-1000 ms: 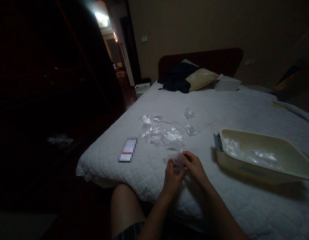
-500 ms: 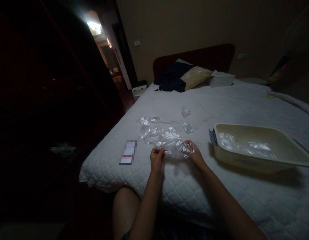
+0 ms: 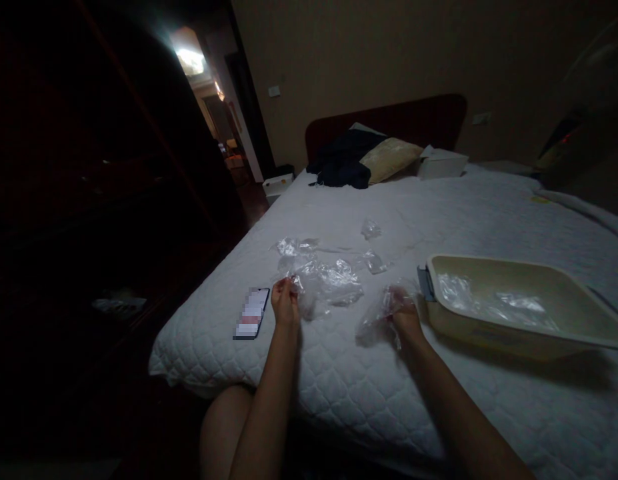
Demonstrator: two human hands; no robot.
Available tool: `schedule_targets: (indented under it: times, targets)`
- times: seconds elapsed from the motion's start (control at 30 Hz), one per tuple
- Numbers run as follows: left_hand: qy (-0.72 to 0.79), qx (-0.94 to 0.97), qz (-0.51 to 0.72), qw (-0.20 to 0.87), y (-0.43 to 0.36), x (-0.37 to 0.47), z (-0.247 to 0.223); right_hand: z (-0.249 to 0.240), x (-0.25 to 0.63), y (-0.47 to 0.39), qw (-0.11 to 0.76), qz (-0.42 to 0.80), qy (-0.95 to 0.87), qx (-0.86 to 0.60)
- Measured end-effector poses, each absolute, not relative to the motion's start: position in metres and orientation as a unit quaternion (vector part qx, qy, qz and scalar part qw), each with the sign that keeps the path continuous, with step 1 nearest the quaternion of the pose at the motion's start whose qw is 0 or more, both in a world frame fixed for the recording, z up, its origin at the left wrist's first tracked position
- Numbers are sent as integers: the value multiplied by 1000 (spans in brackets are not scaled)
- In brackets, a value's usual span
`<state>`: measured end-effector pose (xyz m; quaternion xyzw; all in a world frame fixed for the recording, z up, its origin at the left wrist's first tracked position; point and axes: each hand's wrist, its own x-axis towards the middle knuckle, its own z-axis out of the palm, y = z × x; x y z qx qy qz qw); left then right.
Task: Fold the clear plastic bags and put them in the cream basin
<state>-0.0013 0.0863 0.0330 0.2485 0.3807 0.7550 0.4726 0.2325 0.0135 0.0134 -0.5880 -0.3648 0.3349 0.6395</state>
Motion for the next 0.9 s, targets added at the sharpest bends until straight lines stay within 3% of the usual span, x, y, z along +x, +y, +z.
schedule_targets:
  times: [0.23,0.4,0.53,0.7,0.9]
  targets:
    - [557,392,619,390,131,22,20,-29,223,4,615,360,-349,-609]
    - [660,535,504,155,126,32,25,-33,223,4,595,347,-369,-624]
    - [590,618,519,28,91,42,45,-33,223,3,588,338,-374,-633]
    - [392,809,395,191,20,66,34,-28,223,1,597,344,-390,-611]
    - [425,777,371,278,-17,76,-10,-21,225,-8,564,426,-416,-572]
